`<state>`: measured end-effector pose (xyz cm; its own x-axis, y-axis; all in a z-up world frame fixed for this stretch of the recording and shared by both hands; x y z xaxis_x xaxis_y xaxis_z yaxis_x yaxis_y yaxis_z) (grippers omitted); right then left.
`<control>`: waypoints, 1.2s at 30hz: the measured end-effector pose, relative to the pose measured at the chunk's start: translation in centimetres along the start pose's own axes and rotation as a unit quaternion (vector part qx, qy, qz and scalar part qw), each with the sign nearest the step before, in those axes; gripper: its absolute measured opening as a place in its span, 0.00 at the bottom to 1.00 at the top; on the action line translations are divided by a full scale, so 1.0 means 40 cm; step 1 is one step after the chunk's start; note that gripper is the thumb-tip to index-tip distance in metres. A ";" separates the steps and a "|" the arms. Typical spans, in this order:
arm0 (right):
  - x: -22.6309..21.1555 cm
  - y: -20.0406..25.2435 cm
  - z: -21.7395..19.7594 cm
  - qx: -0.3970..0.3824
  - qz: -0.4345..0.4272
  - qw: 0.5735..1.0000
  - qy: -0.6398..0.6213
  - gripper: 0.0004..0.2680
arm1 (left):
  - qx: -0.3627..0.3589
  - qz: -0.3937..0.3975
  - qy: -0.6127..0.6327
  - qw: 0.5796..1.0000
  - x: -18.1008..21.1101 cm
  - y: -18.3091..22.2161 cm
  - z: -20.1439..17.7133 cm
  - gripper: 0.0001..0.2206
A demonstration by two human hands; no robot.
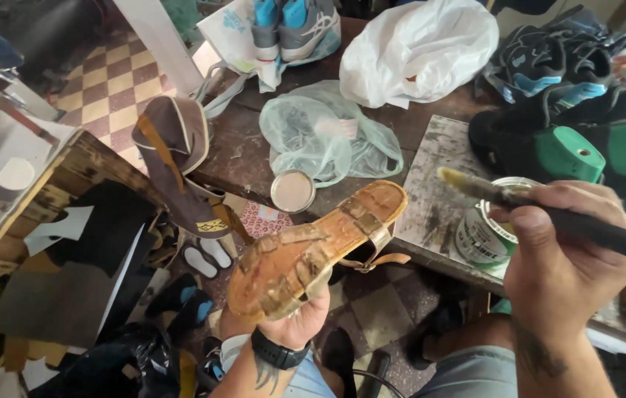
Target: Applying glue to the bottom of a sandal with a brush and performing finishing touches on a small pouch using a lighter and trimming tool.
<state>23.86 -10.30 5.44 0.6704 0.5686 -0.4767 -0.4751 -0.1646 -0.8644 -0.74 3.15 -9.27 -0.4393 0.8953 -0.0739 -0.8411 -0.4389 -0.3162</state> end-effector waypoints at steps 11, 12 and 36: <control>-0.034 0.063 0.026 -0.064 0.041 0.994 -0.074 0.13 | -0.006 0.043 0.003 0.999 0.001 0.012 0.022 0.33; -0.056 0.051 0.039 -0.064 0.042 0.994 -0.072 0.13 | -0.005 0.042 0.005 0.999 -0.001 0.011 0.021 0.33; -0.186 0.337 0.518 -0.208 -0.077 0.921 -0.319 0.24 | -0.101 0.275 -0.066 0.954 -0.016 0.408 0.256 0.43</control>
<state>0.65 -0.04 0.65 0.1763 0.9475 -0.2667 -0.0539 -0.2612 -0.9638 -17.41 -5.35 -4.71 -0.8438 0.5104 -0.1658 -0.3996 -0.8038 -0.4406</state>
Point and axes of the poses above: each hand's wrist, its own y-axis away from the middle knuckle, its own z-axis out of the palm, x = y × z, the point moved 2 cm from there along -y, towards the middle knuckle, and after that the axes turned 15 degrees about -z, right-handed, at the moved point
